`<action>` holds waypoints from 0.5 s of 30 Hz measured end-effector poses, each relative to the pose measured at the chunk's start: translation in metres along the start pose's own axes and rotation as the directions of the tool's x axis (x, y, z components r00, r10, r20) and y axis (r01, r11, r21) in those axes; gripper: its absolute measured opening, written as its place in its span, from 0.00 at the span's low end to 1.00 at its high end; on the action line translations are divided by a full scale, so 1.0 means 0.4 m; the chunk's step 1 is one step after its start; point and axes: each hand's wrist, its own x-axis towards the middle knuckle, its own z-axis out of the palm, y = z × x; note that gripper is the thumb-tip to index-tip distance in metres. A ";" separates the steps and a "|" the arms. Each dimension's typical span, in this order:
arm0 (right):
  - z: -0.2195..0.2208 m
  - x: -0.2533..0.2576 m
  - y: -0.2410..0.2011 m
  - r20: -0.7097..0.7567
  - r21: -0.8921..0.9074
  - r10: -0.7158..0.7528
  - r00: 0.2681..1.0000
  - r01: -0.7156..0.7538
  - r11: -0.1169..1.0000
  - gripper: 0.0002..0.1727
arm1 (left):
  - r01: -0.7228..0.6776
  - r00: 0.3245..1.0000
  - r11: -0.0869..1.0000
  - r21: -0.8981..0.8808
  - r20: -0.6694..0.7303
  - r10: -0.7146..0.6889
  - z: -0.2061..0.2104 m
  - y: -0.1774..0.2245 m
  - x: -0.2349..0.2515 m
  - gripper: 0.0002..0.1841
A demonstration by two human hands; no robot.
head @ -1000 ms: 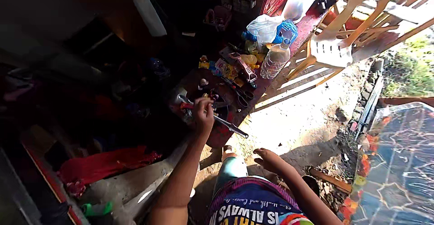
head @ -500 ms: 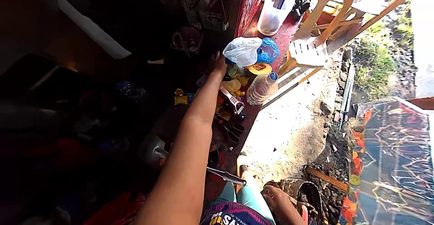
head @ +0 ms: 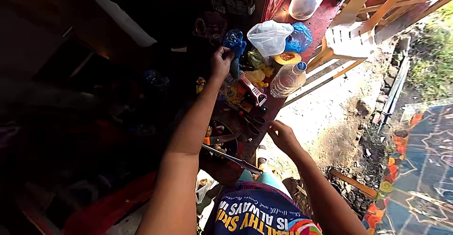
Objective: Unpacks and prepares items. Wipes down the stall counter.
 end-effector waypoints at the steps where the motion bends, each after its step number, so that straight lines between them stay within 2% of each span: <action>1: 0.002 0.046 -0.022 -0.065 0.021 -0.055 0.996 0.056 0.998 0.14 | 0.030 0.999 0.999 0.015 0.020 -0.031 -0.009 0.005 -0.045 0.15; 4: 0.029 0.176 -0.085 -0.202 0.067 -0.138 0.970 0.154 0.986 0.16 | 0.104 0.993 0.992 0.066 0.056 -0.108 -0.010 0.002 -0.182 0.15; 7: 0.075 0.269 -0.099 -0.144 0.051 -0.175 0.974 0.184 0.982 0.21 | 0.123 0.990 0.992 0.034 0.061 -0.125 0.006 -0.024 -0.282 0.13; 11: 0.132 0.293 -0.070 -0.022 0.030 -0.227 0.974 0.228 0.973 0.14 | 0.174 0.985 0.974 -0.148 0.012 -0.174 0.007 -0.080 -0.346 0.09; 15: 0.150 0.283 -0.074 0.063 0.043 -0.241 0.969 0.238 0.970 0.13 | 0.136 0.988 0.974 -0.181 -0.051 -0.148 0.003 -0.104 -0.393 0.08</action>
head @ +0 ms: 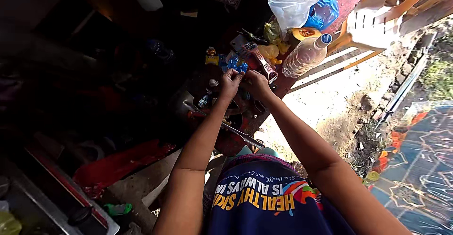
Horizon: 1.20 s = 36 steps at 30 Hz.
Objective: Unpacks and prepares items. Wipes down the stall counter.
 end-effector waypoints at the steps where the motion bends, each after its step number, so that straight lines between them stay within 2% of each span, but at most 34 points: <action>1: 0.002 0.002 -0.002 0.016 -0.004 -0.001 1.000 0.001 1.000 0.12 | -0.014 1.000 1.000 -0.002 -0.009 0.014 -0.002 -0.003 -0.009 0.08; 5: 0.007 0.000 0.005 0.012 0.017 -0.051 0.999 0.051 0.999 0.09 | -0.056 0.998 0.998 -0.029 -0.031 0.055 -0.025 -0.022 -0.030 0.10; 7: -0.003 -0.002 0.010 0.027 0.093 -0.007 1.000 0.004 0.996 0.10 | -0.047 0.999 0.998 -0.044 -0.027 0.046 -0.047 -0.030 -0.028 0.11; 9: -0.011 -0.002 0.016 0.054 0.155 0.058 0.997 -0.066 0.986 0.11 | -0.020 0.997 1.000 0.011 0.078 0.019 -0.067 -0.038 -0.031 0.15; 11: -0.010 -0.004 0.021 0.065 0.192 0.090 0.994 -0.101 0.976 0.11 | -0.062 0.990 0.991 0.117 0.134 0.046 -0.065 -0.039 -0.041 0.18; 14: 0.003 -0.004 0.023 0.068 0.291 0.129 0.989 -0.143 0.946 0.10 | -0.122 0.992 0.963 0.241 0.013 0.122 -0.053 -0.022 -0.054 0.10; 16: 0.010 -0.006 0.026 0.061 0.375 0.163 0.985 -0.174 0.911 0.09 | -0.126 0.990 0.975 0.185 -0.032 0.134 -0.053 -0.027 -0.053 0.10; 19: 0.013 -0.010 0.039 0.077 0.589 0.214 0.974 -0.218 0.778 0.05 | -0.039 0.999 0.997 -0.065 -0.041 0.036 -0.064 -0.024 -0.042 0.11; 20: 0.014 -0.011 0.048 0.093 0.652 0.213 0.973 -0.221 0.726 0.04 | 0.009 1.000 0.991 -0.136 -0.019 -0.012 -0.070 -0.023 -0.037 0.15; 22: 0.017 -0.013 0.049 0.114 0.708 0.218 0.969 -0.233 0.667 0.04 | 0.054 0.997 0.978 -0.199 0.065 -0.042 -0.082 -0.027 -0.026 0.32; 23: 0.020 -0.014 0.047 0.117 0.706 0.224 0.968 -0.240 0.667 0.05 | 0.034 0.994 0.978 -0.206 0.107 -0.012 -0.087 -0.029 -0.022 0.35; 24: 0.025 -0.014 0.043 0.116 0.695 0.227 0.967 -0.242 0.677 0.05 | -0.011 0.994 0.982 -0.189 0.108 0.032 -0.089 -0.030 -0.020 0.31; 26: 0.033 -0.018 0.029 0.101 0.646 0.253 0.962 -0.257 0.719 0.06 | -0.089 0.996 0.992 -0.085 -0.029 0.087 -0.088 -0.020 -0.014 0.14; 27: 0.036 -0.022 0.022 0.094 0.608 0.271 0.958 -0.271 0.747 0.06 | -0.105 0.990 0.994 -0.024 -0.093 0.102 -0.092 -0.013 -0.009 0.10; 29: 0.041 -0.030 0.014 0.074 0.510 0.300 0.951 -0.294 0.808 0.09 | -0.090 0.982 0.995 0.036 -0.165 0.095 -0.106 -0.005 0.002 0.09; 32: 0.025 -0.053 -0.006 0.061 0.340 0.308 0.949 -0.310 0.888 0.12 | -0.005 0.961 1.000 0.010 -0.275 0.008 -0.146 0.011 0.021 0.10; 34: 0.001 -0.079 -0.019 0.055 0.260 0.315 0.948 -0.318 0.912 0.14 | 0.053 0.910 0.992 -0.110 -0.404 -0.094 -0.197 0.027 0.037 0.13; 36: -0.011 -0.107 -0.020 0.036 0.282 0.305 0.952 -0.302 0.911 0.15 | 0.043 0.842 0.958 -0.284 -0.506 -0.188 -0.249 0.029 0.064 0.11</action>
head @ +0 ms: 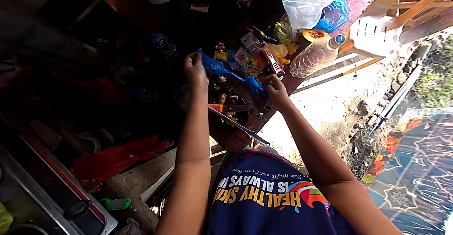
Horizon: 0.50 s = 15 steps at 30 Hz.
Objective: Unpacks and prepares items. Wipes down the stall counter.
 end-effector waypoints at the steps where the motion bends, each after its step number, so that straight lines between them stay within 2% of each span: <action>1: -0.002 -0.005 -0.007 0.006 0.015 -0.014 1.000 0.014 1.000 0.14 | -0.004 1.000 0.999 -0.053 -0.012 0.003 -0.001 0.004 0.013 0.10; 3: 0.007 -0.001 -0.029 0.026 0.008 -0.044 0.999 0.044 0.999 0.13 | 0.006 0.998 0.993 -0.114 0.062 0.001 0.008 0.030 0.006 0.10; 5: 0.018 0.022 -0.034 0.039 -0.004 -0.049 0.998 0.049 0.999 0.13 | 0.074 0.975 0.987 -0.146 0.216 -0.042 0.032 0.084 -0.033 0.09; 8: 0.006 0.069 -0.039 0.099 -0.095 0.011 0.995 -0.002 0.995 0.14 | 0.135 0.887 0.975 -0.179 0.461 -0.038 0.089 0.160 -0.109 0.07; 10: -0.015 0.077 -0.067 0.119 -0.131 0.035 0.992 -0.019 0.991 0.14 | 0.142 0.823 0.975 -0.172 0.567 -0.019 0.127 0.208 -0.151 0.04; 12: -0.048 0.059 -0.122 0.085 -0.036 -0.021 0.996 0.024 0.999 0.18 | 0.145 0.779 0.977 -0.158 0.627 -0.015 0.164 0.248 -0.179 0.04; 15: -0.100 0.013 -0.239 0.051 0.261 -0.132 0.990 0.115 0.959 0.31 | 0.115 0.725 0.982 -0.148 0.688 0.019 0.206 0.299 -0.212 0.04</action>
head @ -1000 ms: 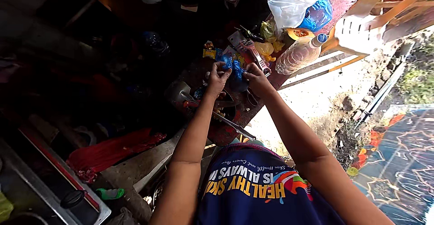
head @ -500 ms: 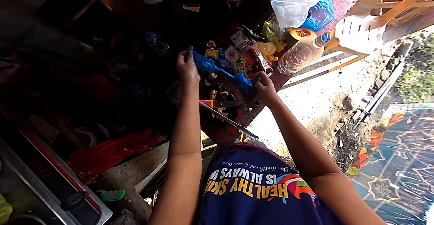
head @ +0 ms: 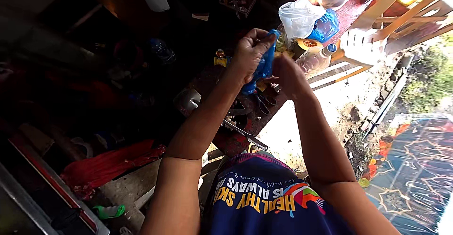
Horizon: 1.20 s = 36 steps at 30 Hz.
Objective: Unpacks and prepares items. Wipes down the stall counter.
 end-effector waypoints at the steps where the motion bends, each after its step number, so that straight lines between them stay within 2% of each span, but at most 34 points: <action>1: -0.005 -0.004 -0.038 0.014 -0.011 -0.048 0.999 0.048 0.999 0.32 | -0.019 1.000 1.000 0.017 0.021 0.019 0.017 0.011 0.001 0.04; 4: -0.007 0.012 -0.111 0.014 -0.218 -0.146 0.989 0.145 0.965 0.22 | -0.061 0.998 0.996 0.066 0.039 0.058 0.041 0.052 0.012 0.05; 6: -0.015 0.031 -0.134 0.013 -0.263 -0.167 0.986 0.164 0.951 0.12 | -0.045 0.998 0.993 0.107 0.055 0.039 0.019 0.083 0.029 0.07; 8: -0.035 0.033 -0.153 0.023 -0.353 -0.151 0.988 0.150 0.924 0.09 | 0.013 0.983 0.971 0.239 0.173 -0.056 -0.032 0.111 0.036 0.16; 10: -0.054 0.023 -0.163 0.040 -0.497 -0.148 0.988 0.148 0.855 0.09 | 0.030 0.925 0.870 0.492 0.317 -0.210 -0.081 0.129 0.034 0.26; 11: -0.059 0.015 -0.167 0.052 -0.557 -0.143 0.988 0.147 0.817 0.10 | 0.035 0.888 0.795 0.605 0.347 -0.303 -0.094 0.132 0.031 0.24; 12: -0.059 0.006 -0.171 0.056 -0.597 -0.124 0.991 0.133 0.791 0.11 | 0.039 0.862 0.727 0.685 0.344 -0.371 -0.099 0.132 0.028 0.19; 13: -0.058 -0.002 -0.169 0.052 -0.625 -0.111 0.993 0.119 0.772 0.11 | 0.040 0.861 0.678 0.734 0.319 -0.396 -0.102 0.126 0.025 0.11; 14: -0.059 -0.007 -0.166 0.046 -0.641 -0.104 0.993 0.109 0.759 0.11 | 0.045 0.878 0.673 0.738 0.293 -0.380 -0.105 0.117 0.024 0.06; 16: -0.067 -0.011 -0.148 0.022 -0.676 -0.133 0.991 0.113 0.728 0.10 | 0.087 0.923 0.798 0.597 0.254 -0.291 -0.111 0.095 0.024 0.04; 18: -0.074 -0.014 -0.128 -0.004 -0.724 -0.116 0.993 0.077 0.685 0.13 | 0.225 0.924 0.910 0.347 0.221 -0.313 -0.105 0.073 0.022 0.02; 19: -0.074 -0.015 -0.121 -0.021 -0.754 -0.079 0.997 0.036 0.655 0.14 | 0.303 0.913 0.933 0.195 0.222 -0.343 -0.101 0.062 0.019 0.04; 21: -0.073 -0.015 -0.100 -0.062 -0.787 0.004 0.998 -0.051 0.615 0.12 | 0.399 0.910 0.912 -0.101 0.170 -0.379 -0.088 0.034 0.009 0.09; 22: -0.076 -0.012 -0.083 -0.089 -0.762 0.018 0.996 -0.079 0.643 0.11 | 0.417 0.909 0.881 -0.225 0.124 -0.399 -0.082 0.022 0.006 0.11; 23: -0.079 -0.007 -0.066 -0.127 -0.686 0.019 0.992 -0.102 0.721 0.10 | 0.426 0.902 0.847 -0.319 0.077 -0.424 -0.077 0.013 0.007 0.12; 24: -0.081 -0.001 -0.051 -0.181 -0.521 0.043 0.983 -0.133 0.843 0.11 | 0.433 0.890 0.821 -0.372 0.032 -0.455 -0.074 0.007 0.009 0.12; 25: -0.076 0.005 -0.039 -0.227 -0.241 0.104 0.968 -0.159 0.957 0.12 | 0.440 0.880 0.814 -0.379 -0.001 -0.476 -0.077 -0.001 0.011 0.13; 26: -0.066 0.009 -0.039 -0.242 0.111 0.194 0.951 -0.172 0.979 0.11 | 0.447 0.878 0.831 -0.330 -0.012 -0.478 -0.086 -0.011 0.011 0.13; 27: -0.056 0.017 -0.046 -0.249 0.401 0.300 0.921 -0.184 0.897 0.11 | 0.450 0.887 0.868 -0.210 -0.004 -0.461 -0.099 -0.023 0.011 0.12; 28: -0.050 0.026 -0.054 -0.242 0.585 0.396 0.886 -0.192 0.788 0.11 | 0.432 0.902 0.901 -0.042 0.028 -0.431 -0.117 -0.037 0.010 0.12; 29: -0.046 0.037 -0.058 -0.231 0.691 0.466 0.854 -0.193 0.696 0.11 | 0.385 0.915 0.911 0.148 0.066 -0.398 -0.135 -0.054 0.012 0.16; 31: -0.043 0.050 -0.053 -0.173 0.774 0.530 0.830 -0.219 0.595 0.08 | 0.300 0.934 0.855 0.423 0.051 -0.353 -0.152 -0.078 0.013 0.18; 32: -0.041 0.053 -0.046 -0.137 0.771 0.534 0.834 -0.249 0.586 0.09 | 0.296 0.942 0.834 0.466 0.002 -0.335 -0.153 -0.085 0.013 0.14; 34: -0.048 0.044 -0.026 -0.045 0.684 0.473 0.880 -0.318 0.656 0.11 | 0.375 0.926 0.859 0.347 -0.111 -0.360 -0.153 -0.089 0.015 0.11; 36: -0.069 0.028 -0.010 0.044 0.437 0.358 0.933 -0.340 0.833 0.11 | 0.469 0.878 0.883 0.023 -0.123 -0.463 -0.156 -0.082 0.014 0.14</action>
